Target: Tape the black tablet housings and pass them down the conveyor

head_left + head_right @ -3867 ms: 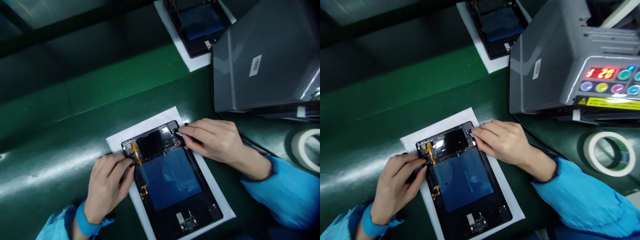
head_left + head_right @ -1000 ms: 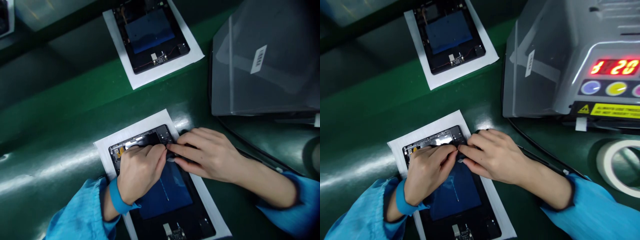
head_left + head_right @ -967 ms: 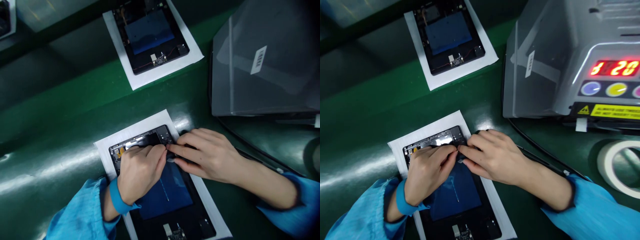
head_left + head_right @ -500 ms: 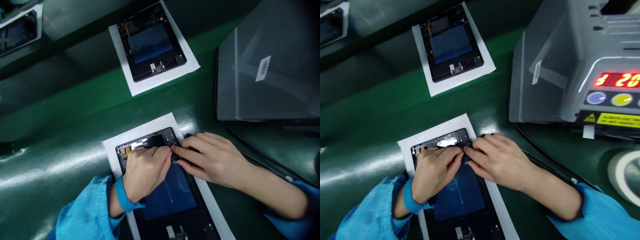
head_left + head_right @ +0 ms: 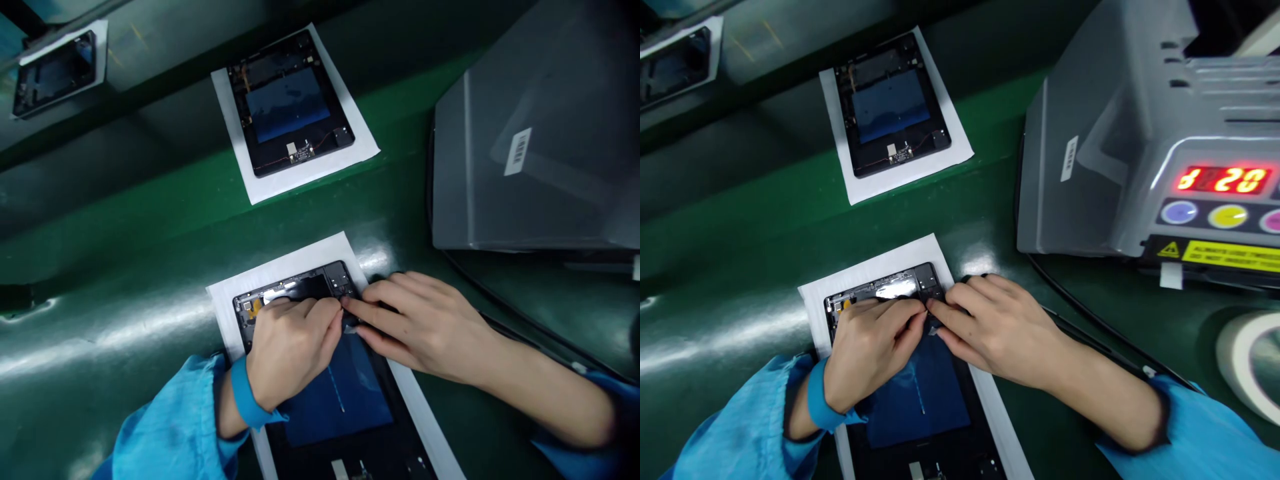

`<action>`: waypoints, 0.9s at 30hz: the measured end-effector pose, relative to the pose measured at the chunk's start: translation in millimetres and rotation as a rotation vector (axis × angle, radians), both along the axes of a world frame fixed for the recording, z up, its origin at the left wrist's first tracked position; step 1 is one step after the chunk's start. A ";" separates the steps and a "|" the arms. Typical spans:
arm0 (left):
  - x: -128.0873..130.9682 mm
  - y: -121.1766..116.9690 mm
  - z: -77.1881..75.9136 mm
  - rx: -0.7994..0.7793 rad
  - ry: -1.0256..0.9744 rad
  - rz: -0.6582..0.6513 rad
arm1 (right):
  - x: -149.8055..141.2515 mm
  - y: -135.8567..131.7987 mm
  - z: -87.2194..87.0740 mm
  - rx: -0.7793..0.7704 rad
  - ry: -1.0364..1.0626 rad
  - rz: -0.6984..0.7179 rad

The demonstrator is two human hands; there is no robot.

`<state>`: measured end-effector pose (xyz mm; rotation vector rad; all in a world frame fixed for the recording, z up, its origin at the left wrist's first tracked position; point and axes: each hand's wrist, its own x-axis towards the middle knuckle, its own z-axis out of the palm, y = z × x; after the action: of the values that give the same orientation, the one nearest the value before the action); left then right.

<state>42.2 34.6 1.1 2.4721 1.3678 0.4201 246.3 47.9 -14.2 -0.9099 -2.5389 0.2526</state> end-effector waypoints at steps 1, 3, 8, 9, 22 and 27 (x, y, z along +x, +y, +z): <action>0.0 -0.1 0.0 -0.003 -0.002 -0.002 | -0.1 -0.1 -0.1 -0.001 0.003 0.001; -0.1 -0.6 0.0 -0.009 -0.003 -0.004 | -0.2 -0.2 -0.2 -0.006 0.007 0.002; -0.5 -2.3 0.9 -0.013 -0.007 -0.008 | -0.3 -0.6 -0.4 -0.034 0.015 0.003; -0.5 -2.3 0.9 -0.012 -0.010 -0.009 | -0.3 -0.7 -0.4 -0.037 0.015 0.002; -1.0 -1.0 -0.1 -0.018 -0.011 -0.007 | -1.3 -1.0 0.5 -0.042 0.004 -0.014; -1.9 -1.1 -0.1 -0.024 -0.015 -0.011 | -1.5 -1.5 -0.1 -0.047 0.015 -0.019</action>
<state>40.3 33.5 0.9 2.4504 1.3450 0.4167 244.9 46.4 -14.2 -0.9463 -2.5190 0.3136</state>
